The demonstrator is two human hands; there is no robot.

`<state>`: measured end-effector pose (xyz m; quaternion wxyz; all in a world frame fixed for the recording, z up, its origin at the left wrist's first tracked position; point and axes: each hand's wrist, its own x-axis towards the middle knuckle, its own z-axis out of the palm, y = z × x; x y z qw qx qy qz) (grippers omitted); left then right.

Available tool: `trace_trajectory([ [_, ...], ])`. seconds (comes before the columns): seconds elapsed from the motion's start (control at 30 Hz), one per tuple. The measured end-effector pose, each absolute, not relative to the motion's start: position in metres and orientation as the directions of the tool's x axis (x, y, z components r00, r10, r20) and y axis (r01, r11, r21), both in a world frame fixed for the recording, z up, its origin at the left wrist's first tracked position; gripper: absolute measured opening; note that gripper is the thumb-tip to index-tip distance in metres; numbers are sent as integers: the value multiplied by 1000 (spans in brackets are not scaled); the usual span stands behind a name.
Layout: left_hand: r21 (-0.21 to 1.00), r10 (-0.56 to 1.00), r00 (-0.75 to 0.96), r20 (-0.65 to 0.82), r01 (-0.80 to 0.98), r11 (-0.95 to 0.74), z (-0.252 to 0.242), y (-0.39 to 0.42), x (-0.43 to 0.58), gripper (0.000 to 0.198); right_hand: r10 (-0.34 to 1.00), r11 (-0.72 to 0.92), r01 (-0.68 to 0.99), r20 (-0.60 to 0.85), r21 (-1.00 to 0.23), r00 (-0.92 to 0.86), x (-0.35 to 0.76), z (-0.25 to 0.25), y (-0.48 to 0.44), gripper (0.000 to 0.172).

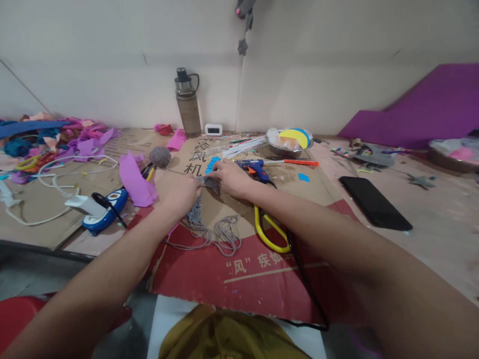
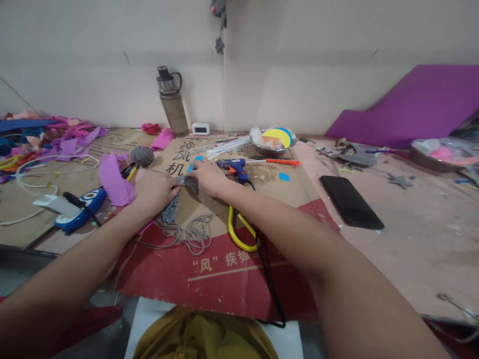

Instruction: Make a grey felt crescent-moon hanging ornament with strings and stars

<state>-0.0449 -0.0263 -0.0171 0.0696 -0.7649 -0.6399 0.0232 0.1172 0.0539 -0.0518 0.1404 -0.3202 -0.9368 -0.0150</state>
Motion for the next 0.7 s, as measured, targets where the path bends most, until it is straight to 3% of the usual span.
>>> trace_trajectory([
  [0.23,-188,984,177,30,968,-169,-16,-26,-45,39,517,847,531,300,-42,-802,121,-51,46,39],
  [0.5,-149,978,200,63,971,-189,-21,-26,-50,38,537,831,556,281,-13,-796,114,-50,43,37],
  [0.7,-96,968,223,113,972,-213,-23,-27,-53,35,651,759,628,185,-173,-736,104,-39,50,35],
])
